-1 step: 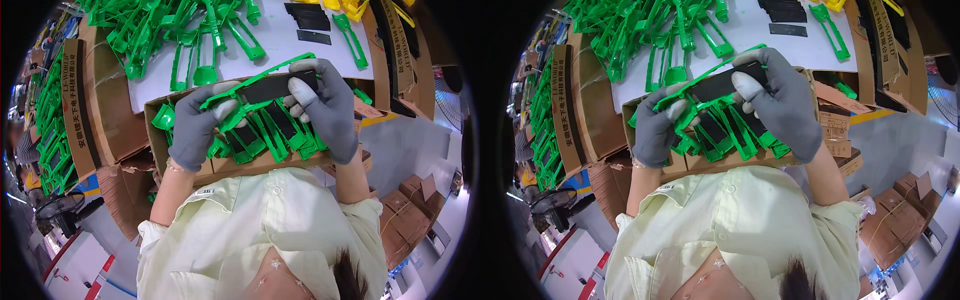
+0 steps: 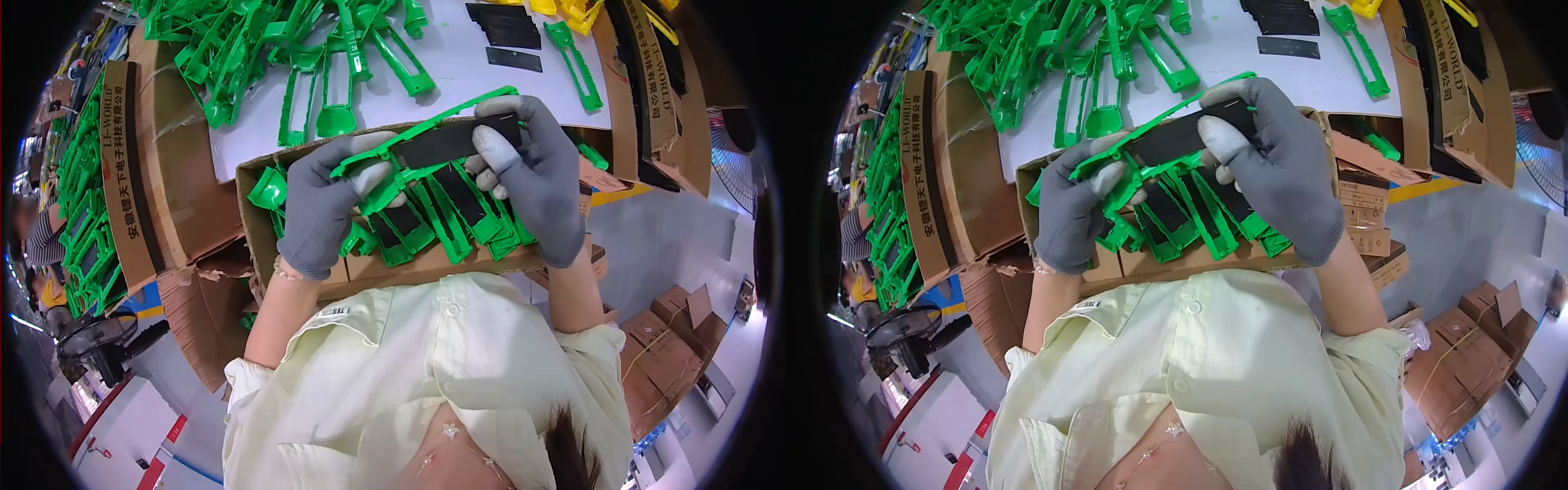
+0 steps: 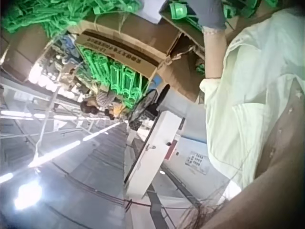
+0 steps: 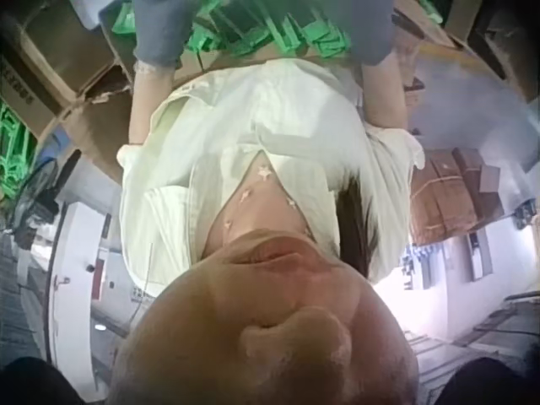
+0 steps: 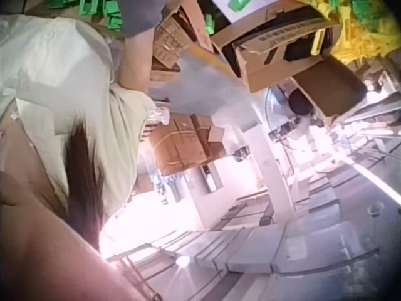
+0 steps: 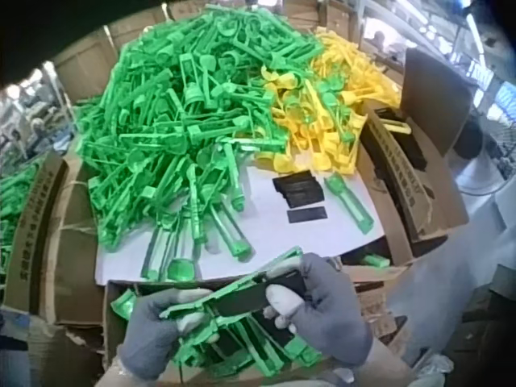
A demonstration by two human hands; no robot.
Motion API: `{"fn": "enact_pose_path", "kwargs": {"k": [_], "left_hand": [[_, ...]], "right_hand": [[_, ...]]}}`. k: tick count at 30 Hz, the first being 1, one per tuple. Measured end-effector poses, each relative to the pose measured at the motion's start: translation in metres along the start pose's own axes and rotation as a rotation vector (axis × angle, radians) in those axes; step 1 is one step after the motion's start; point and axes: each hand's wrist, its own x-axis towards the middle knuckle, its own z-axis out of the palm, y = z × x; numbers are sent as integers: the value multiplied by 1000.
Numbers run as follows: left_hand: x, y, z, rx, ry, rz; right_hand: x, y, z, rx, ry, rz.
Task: Assembling plastic components by attaching foam strips to green housings.
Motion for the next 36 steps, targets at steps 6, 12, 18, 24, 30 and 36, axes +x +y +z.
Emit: {"fn": "enact_pose_path", "kwargs": {"k": [6, 12, 18, 24, 30, 36], "left_hand": [[-5, -10, 2, -18, -8, -24], [-9, -9, 19, 29, 58, -71], [-11, -11, 16, 121, 10, -62], [-15, -14, 5, 250, -218, -130], [0, -16, 28, 355, -239, -251], [37, -23, 41, 610, -335, -278]], "right_hand": [[-8, 3, 6, -115, 45, 37], [-10, 7, 4, -71, 33, 155], [-23, 27, -8, -769, 350, -296], [-44, 41, -25, -377, 1, -75], [-79, 53, -24, -369, 78, 200], [-93, 93, -25, -550, 245, 226]]}}
